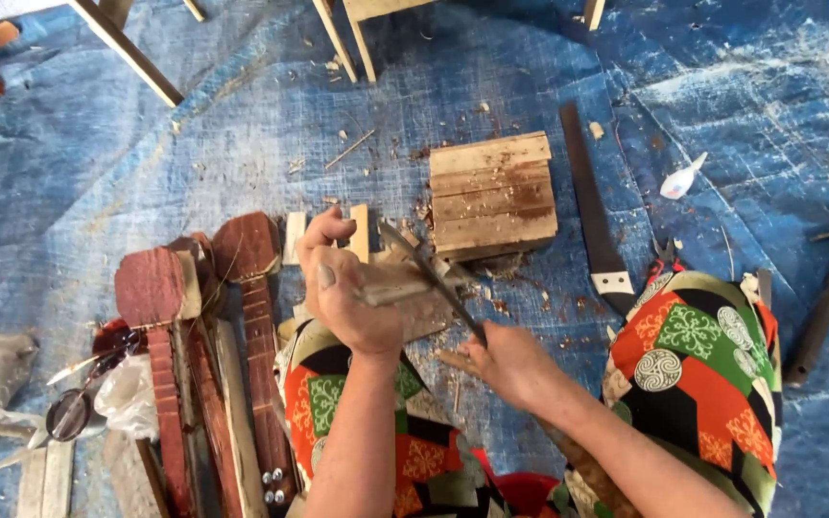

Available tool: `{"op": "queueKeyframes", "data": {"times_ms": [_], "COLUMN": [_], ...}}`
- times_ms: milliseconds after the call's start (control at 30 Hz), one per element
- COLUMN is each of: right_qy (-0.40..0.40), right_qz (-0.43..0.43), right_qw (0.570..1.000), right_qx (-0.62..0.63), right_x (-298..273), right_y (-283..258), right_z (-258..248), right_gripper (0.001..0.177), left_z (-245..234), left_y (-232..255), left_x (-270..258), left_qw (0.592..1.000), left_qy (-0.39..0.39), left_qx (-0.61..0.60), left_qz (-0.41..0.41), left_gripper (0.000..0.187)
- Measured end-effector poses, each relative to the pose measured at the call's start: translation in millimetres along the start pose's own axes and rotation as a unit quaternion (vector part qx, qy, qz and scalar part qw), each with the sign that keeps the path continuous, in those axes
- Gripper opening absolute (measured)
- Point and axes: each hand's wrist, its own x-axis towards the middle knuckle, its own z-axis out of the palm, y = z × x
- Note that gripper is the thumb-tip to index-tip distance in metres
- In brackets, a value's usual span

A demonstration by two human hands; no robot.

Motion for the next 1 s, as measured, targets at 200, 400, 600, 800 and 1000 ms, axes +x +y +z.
{"op": "queueKeyframes", "data": {"times_ms": [200,400,600,800,1000], "right_qy": [0.004,-0.050,0.006,-0.017,-0.012], "right_qz": [0.036,0.061,0.024,0.081,0.059], "right_qw": [0.999,0.997,0.999,0.996,0.997], "right_qx": [-0.027,-0.004,-0.023,0.040,0.045], "right_x": [-21.0,3.5,-21.4,15.7,-1.4], "right_y": [-10.2,0.3,-3.7,14.6,8.4], "right_z": [-13.8,1.1,-6.7,5.1,-0.9], "right_gripper": [0.017,0.022,0.019,0.028,0.017], "left_z": [-1.7,-6.2,-1.4,-0.8,-3.1], "left_y": [17.7,20.3,30.0,21.6,24.8], "left_x": [1.7,2.5,-2.5,-2.3,-3.6], "left_qw": [0.998,0.997,0.997,0.996,0.996], "left_qy": [-0.038,-0.027,-0.041,-0.041,-0.047], "left_qx": [0.002,-0.036,0.023,-0.039,-0.008], "left_qz": [-0.054,-0.058,-0.058,-0.069,-0.079], "left_gripper": [0.032,0.024,0.029,0.025,0.029]}}
